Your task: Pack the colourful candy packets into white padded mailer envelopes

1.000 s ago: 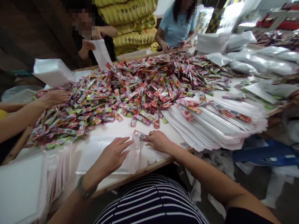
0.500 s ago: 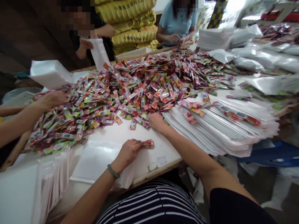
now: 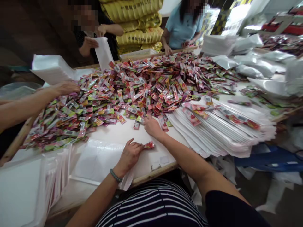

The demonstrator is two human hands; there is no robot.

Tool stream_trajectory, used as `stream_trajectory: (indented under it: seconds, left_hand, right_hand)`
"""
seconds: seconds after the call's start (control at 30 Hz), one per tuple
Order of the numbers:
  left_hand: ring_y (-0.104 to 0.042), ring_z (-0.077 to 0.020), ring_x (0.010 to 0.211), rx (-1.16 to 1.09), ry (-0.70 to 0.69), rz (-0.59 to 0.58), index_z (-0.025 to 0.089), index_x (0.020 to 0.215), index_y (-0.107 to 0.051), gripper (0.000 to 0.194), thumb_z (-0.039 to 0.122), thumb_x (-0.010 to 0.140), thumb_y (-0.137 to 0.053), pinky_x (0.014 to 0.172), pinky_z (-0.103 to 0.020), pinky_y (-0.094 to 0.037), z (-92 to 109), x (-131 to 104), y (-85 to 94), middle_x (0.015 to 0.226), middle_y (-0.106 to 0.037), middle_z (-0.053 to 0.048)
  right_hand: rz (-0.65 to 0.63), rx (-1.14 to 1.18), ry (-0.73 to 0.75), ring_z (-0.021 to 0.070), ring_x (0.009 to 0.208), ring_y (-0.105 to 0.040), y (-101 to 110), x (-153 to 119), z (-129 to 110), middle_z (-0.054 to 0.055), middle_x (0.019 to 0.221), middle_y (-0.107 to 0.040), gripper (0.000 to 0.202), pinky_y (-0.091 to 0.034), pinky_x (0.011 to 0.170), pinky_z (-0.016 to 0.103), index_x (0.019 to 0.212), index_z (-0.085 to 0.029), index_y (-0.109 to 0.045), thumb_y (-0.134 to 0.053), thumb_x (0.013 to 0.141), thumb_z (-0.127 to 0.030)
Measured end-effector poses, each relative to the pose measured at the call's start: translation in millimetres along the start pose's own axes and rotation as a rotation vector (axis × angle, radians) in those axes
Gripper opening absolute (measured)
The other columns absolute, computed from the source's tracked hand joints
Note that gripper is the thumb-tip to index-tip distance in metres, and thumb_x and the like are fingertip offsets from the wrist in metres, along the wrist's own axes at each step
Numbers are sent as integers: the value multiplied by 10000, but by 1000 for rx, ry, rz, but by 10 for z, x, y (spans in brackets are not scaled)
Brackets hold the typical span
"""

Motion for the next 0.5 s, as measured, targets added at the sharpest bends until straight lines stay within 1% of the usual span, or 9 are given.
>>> stream_trajectory:
  seconds: [0.1, 0.17, 0.2, 0.23, 0.3, 0.37, 0.43, 0.5]
  left_hand:
    - [-626, -160, 900, 10, -35, -3, 218, 1038, -654, 234, 104, 899, -504, 1057, -429, -393, 18, -22, 4, 923, -713, -21]
    - [-611, -187, 1040, 40, -61, 38, 209, 1049, -659, 249, 93, 878, -519, 1063, -432, -397, 47, -24, 42, 1108, -689, -73]
    - [-571, -211, 1154, 56, -76, 71, 203, 1045, -662, 251, 91, 868, -524, 1076, -441, -388, 63, -22, 65, 1238, -637, -103]
    - [-500, -234, 1266, 71, -94, 102, 196, 1031, -666, 242, 93, 864, -524, 1093, -452, -372, 80, -16, 83, 1356, -560, -124]
    - [-356, -257, 1399, 92, -123, 133, 181, 997, -660, 209, 113, 876, -503, 1127, -470, -330, 100, 2, 80, 1481, -435, -133]
    - [-327, -245, 1420, 96, -124, 123, 166, 1044, -627, 219, 140, 906, -459, 1136, -472, -320, 90, 23, 30, 1483, -437, -135]
    - [-370, -231, 1397, 82, -95, 100, 150, 1166, -562, 283, 145, 924, -414, 1124, -472, -340, 61, 35, -32, 1435, -494, -143]
    - [-427, -225, 1357, 49, -66, 71, 144, 1268, -489, 359, 134, 924, -388, 1111, -472, -356, 40, 33, -82, 1368, -556, -141]
  right_hand:
    - [-16, -54, -74, 230, 982, -605, -48, -154, 92, 140, 1103, -653, 385, -434, 832, 304, 1216, -146, -582, -454, 854, -112]
    - [-9, -50, -70, 224, 966, -612, -50, -304, 149, 127, 1062, -671, 402, -428, 824, 297, 1242, -153, -584, -452, 863, -120]
    - [-3, -37, -49, 217, 970, -612, -55, -388, 158, 120, 1058, -676, 409, -425, 826, 291, 1251, -160, -587, -450, 868, -123]
    - [-1, -19, -19, 211, 975, -611, -68, -476, 148, 112, 1055, -681, 414, -422, 825, 284, 1255, -168, -593, -451, 870, -121]
    - [-9, 25, 63, 202, 981, -610, -116, -652, 76, 101, 1052, -691, 412, -419, 826, 275, 1233, -176, -618, -459, 861, -103]
    - [-40, 65, 148, 200, 984, -612, -168, -804, -29, 98, 1042, -701, 381, -418, 837, 272, 1164, -162, -657, -471, 842, -80]
    - [-80, 112, 220, 201, 987, -616, -171, -899, -110, 101, 1032, -710, 329, -419, 855, 271, 1082, -143, -687, -495, 824, -77]
    - [-173, 175, 281, 197, 943, -635, -125, -907, -139, 88, 1006, -723, 267, -434, 836, 267, 1034, -153, -704, -530, 832, -132]
Point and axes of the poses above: each hand's wrist, its own x-axis towards the middle knuckle, its own y-axis out of the back of the hand, z = x × y, the point moved 6 cm from there along x, towards the middle knuckle
